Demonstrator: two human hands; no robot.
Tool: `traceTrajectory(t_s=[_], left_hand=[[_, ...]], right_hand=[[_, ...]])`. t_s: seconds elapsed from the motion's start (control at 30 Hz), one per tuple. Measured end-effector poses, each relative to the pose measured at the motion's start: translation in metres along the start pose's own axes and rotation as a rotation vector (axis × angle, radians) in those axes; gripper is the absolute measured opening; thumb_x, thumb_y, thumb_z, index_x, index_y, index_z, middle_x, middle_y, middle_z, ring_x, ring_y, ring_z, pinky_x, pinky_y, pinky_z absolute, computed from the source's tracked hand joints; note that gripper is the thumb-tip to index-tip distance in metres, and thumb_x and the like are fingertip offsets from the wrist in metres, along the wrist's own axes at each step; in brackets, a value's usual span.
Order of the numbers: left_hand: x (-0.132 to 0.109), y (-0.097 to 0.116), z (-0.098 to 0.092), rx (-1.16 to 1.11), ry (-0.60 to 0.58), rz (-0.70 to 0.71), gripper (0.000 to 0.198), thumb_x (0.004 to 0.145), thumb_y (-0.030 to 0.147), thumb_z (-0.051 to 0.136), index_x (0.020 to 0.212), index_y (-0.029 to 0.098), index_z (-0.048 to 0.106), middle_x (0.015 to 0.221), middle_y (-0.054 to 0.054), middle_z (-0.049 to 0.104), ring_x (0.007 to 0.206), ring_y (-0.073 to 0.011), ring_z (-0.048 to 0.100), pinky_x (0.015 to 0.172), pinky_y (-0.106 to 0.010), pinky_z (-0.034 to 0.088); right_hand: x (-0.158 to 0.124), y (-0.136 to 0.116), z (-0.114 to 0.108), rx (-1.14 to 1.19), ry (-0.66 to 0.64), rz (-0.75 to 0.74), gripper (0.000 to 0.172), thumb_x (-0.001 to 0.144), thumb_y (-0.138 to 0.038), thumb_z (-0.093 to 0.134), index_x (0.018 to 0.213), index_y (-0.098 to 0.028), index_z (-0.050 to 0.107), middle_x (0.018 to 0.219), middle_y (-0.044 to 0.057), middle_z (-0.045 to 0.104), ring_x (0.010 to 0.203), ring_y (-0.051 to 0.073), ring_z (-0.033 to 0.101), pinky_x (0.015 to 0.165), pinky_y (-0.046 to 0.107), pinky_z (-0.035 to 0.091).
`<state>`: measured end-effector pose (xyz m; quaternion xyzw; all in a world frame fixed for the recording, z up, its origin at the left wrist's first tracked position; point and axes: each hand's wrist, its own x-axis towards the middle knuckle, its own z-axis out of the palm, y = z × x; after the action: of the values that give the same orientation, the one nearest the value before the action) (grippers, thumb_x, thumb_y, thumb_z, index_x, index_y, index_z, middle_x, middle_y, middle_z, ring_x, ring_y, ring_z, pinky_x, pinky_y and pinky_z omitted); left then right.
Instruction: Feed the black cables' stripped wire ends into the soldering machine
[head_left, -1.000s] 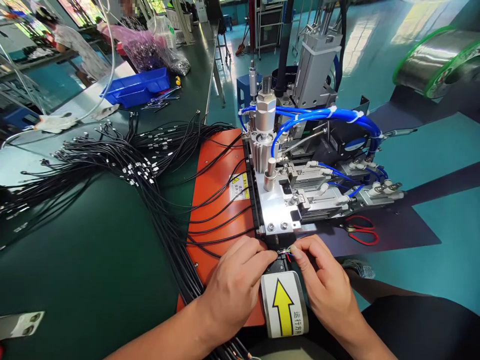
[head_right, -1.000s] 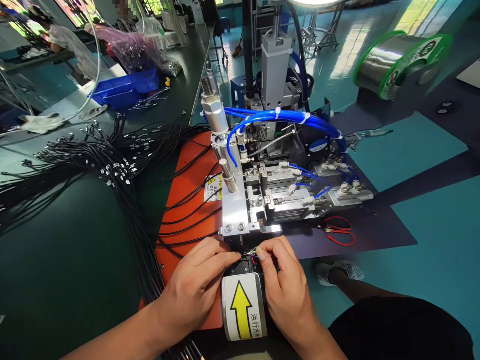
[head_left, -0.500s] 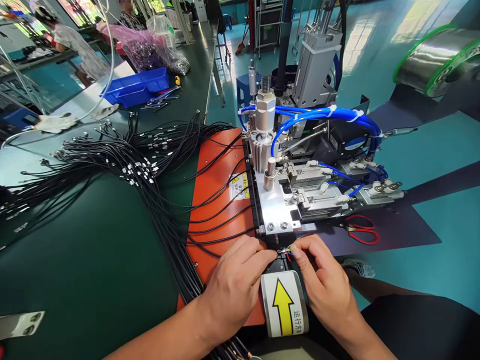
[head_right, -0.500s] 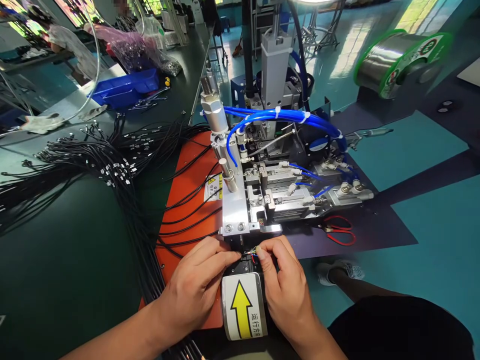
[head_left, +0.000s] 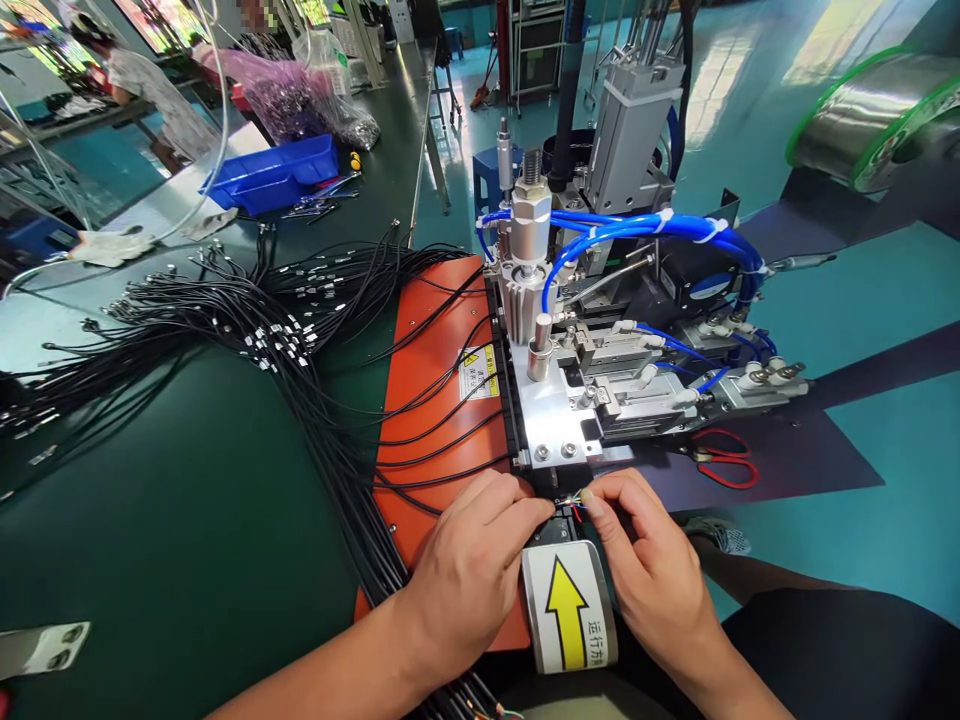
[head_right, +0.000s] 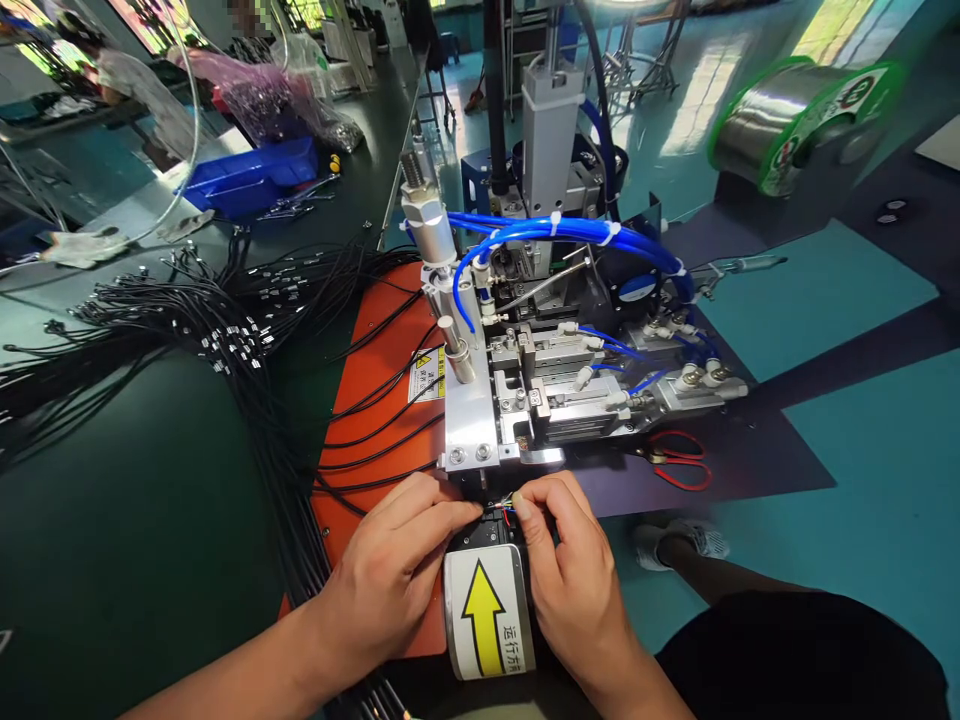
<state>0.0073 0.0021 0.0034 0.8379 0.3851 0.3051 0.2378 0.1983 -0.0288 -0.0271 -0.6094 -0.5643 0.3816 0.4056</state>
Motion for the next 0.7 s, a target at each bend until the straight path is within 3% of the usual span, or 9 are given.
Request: traceTrajectory(t_s=[0.7], left_hand=[[0.0005,-0.0005,0.0009,0.014,-0.015,-0.015,0.023,0.097,0.006,0.046,0.106,0.013,0.067,0.089,-0.007,0.058,0.084,-0.0172,0.05,0.072,-0.029,0.045]], right_hand=[[0.0005,0.0011,0.0013,-0.01,0.026,-0.055,0.017,0.103,-0.03,0.048,0.092,-0.023,0.058,0.092,0.0,0.056,0.085,0.013,0.056,0.076,0.024,0.045]])
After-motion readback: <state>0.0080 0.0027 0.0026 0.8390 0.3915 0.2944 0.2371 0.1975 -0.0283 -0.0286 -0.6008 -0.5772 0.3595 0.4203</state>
